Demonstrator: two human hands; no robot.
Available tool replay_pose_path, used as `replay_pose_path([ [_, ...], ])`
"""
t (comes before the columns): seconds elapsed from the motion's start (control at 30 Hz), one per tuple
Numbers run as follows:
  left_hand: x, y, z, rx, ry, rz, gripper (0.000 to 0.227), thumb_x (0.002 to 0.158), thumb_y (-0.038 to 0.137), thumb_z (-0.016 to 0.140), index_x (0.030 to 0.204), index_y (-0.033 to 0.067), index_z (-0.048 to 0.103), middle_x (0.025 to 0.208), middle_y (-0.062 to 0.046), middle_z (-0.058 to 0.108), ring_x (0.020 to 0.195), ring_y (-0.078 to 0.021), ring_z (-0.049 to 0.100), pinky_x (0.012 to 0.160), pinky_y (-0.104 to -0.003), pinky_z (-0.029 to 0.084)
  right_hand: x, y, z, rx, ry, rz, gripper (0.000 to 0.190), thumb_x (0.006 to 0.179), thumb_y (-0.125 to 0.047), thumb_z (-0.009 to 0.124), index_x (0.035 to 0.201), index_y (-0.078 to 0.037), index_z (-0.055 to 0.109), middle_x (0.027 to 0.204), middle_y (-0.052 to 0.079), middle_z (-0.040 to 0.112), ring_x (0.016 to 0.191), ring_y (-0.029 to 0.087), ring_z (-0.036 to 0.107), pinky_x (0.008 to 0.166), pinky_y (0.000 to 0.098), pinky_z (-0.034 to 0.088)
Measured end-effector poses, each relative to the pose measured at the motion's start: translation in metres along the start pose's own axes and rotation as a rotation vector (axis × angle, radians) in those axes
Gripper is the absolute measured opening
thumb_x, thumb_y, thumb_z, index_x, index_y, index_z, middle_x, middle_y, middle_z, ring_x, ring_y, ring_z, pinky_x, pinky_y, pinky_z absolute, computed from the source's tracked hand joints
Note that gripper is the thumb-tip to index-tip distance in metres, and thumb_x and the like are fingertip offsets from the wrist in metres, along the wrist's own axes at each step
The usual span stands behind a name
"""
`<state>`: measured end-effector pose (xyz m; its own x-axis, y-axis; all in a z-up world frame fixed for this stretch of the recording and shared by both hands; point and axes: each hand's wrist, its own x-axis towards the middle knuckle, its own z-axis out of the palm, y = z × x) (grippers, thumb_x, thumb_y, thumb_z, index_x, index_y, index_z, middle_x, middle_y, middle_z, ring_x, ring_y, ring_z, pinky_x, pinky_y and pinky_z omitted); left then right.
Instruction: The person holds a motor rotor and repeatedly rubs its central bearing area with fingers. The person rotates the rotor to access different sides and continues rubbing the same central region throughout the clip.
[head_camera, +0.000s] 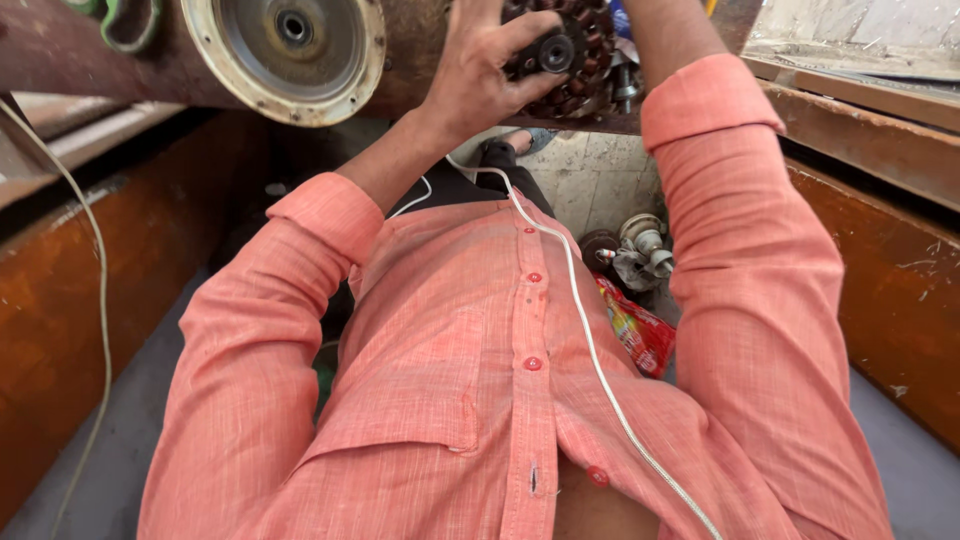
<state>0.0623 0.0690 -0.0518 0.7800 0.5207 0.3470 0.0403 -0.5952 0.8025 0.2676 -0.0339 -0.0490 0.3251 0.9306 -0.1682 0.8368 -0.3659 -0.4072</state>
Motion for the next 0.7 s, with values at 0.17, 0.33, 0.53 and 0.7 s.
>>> replay_pose_path([
  [0.17, -0.009, -0.006, 0.014, -0.178, 0.015, -0.044, 0.041, 0.093, 0.020, 0.092, 0.126, 0.0157, 0.069, 0.118, -0.006, 0.064, 0.112, -0.0293, 0.062, 0.096, -0.044, 0.051, -0.022, -0.006, -0.003, 0.070, -0.061, -0.010, 0.043, 0.104, -0.015, 0.077, 0.132, 0.002, 0.049, 0.089, 0.010, 0.073, 0.069, 0.013, 0.069, 0.057, 0.0266, 0.052],
  [0.33, 0.000, -0.009, 0.020, -0.227, 0.038, -0.010, 0.046, 0.089, 0.022, 0.095, 0.126, 0.0124, 0.069, 0.113, -0.008, 0.068, 0.104, -0.0292, 0.064, 0.090, -0.043, 0.051, -0.026, 0.010, -0.045, 0.433, 0.086, 0.026, 0.051, 0.106, -0.017, 0.076, 0.140, 0.001, 0.044, 0.091, 0.010, 0.072, 0.070, 0.012, 0.067, 0.056, 0.0257, 0.050],
  [0.53, 0.017, -0.007, 0.029, -0.355, -0.087, -0.082, 0.037, 0.088, 0.023, 0.097, 0.115, 0.0115, 0.074, 0.107, -0.007, 0.072, 0.098, -0.0275, 0.068, 0.087, -0.043, 0.054, -0.139, -0.012, -0.095, 0.914, 0.200, 0.199, 0.064, 0.108, -0.023, 0.077, 0.153, 0.000, 0.039, 0.086, 0.008, 0.068, 0.062, 0.011, 0.063, 0.050, 0.0239, 0.046],
  [0.7, 0.017, 0.023, 0.011, -0.280, -0.004, 0.046, 0.040, 0.085, 0.018, 0.096, 0.118, 0.0104, 0.074, 0.119, -0.014, 0.062, 0.110, -0.0333, 0.062, 0.092, -0.046, 0.052, -0.240, -0.047, -0.091, 0.997, 0.357, 0.347, 0.071, 0.110, -0.033, 0.073, 0.161, -0.002, 0.034, 0.081, 0.009, 0.064, 0.057, 0.011, 0.057, 0.050, 0.0233, 0.042],
])
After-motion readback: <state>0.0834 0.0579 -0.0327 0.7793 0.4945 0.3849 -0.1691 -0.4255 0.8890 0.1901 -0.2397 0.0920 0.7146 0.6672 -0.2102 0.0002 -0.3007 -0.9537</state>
